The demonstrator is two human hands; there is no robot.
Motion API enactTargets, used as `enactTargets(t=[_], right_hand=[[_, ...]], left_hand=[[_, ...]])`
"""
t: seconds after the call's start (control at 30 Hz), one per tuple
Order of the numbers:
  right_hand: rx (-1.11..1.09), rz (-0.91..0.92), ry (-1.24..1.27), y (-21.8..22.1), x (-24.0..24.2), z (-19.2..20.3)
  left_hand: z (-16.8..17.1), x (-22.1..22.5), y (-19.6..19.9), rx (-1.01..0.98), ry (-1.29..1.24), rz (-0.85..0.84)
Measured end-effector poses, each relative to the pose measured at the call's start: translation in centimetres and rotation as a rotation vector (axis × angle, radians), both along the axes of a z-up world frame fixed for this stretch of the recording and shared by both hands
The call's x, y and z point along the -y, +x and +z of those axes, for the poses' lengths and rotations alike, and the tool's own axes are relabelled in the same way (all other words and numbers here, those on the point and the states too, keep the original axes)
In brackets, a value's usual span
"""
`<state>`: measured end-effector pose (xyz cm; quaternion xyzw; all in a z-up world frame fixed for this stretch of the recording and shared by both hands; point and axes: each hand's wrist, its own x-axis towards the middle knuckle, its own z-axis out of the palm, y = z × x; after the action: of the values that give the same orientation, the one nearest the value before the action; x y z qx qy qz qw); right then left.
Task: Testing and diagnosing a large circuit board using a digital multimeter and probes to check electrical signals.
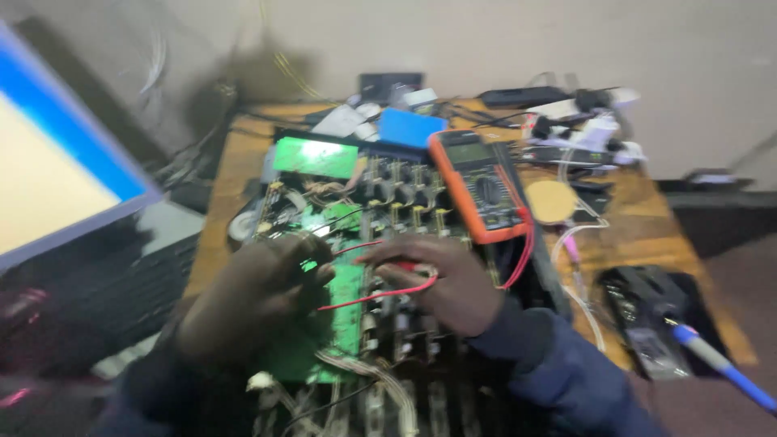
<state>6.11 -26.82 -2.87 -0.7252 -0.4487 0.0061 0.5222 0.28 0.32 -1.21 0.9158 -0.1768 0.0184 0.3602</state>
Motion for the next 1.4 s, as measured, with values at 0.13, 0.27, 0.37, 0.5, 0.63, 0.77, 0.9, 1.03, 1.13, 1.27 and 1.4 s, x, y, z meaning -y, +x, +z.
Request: enactTargets(t=[0.13,0.27,0.37,0.5,0.63,0.77,0.9,1.03,1.13,1.27,1.4], right_hand=[[-0.038,-0.243,-0.088,0.1,-0.1,-0.2],[-0.103,-0.421,-0.155,-0.1,0.2,0.1],[-0.268,-0.369,-0.165,-0.1,0.3,-0.2],[-0.515,-0.281,-0.111,0.6,0.7,-0.7],[-0.698,-0.090,0.075,0.5,0.1,1.1],[-0.623,-0.280,0.077,-0.1,0.0,1.7],[-0.318,-0.281,0.003,-1.0,-0.1,2.0],[-0.332,-0.241,0.061,-0.7,0.4,1.2],[-0.405,-0.213,0.150,-0.3,0.4,1.4],[-0.611,-0.230,-0.036,0.3,-0.3,4.0],[-0.371,-0.030,-0.299,1.4,-1.0,3.9]], left_hand=[[0.2,-0.1,-0.4,0.141,0.023,0.075],[1.4,0.8,-0.4,-0.078,-0.069,0.139],[1.8,0.8,-0.6,-0.110,-0.185,0.121],[1.5,0.4,-0.7,0.028,-0.516,-0.009],[1.6,0.2,-1.0,0.131,-0.636,-0.114],[1.1,0.1,-1.2,-0.026,-0.702,-0.222],[2.4,0.3,-1.0,0.084,-0.353,-0.280],[2.4,0.4,-0.9,0.036,-0.196,-0.252],[1.4,0.5,-0.6,0.087,-0.159,-0.226],[0.8,0.5,-0.6,-0.002,-0.197,-0.105],[2.0,1.1,-0.7,-0.027,-0.045,-0.060]])
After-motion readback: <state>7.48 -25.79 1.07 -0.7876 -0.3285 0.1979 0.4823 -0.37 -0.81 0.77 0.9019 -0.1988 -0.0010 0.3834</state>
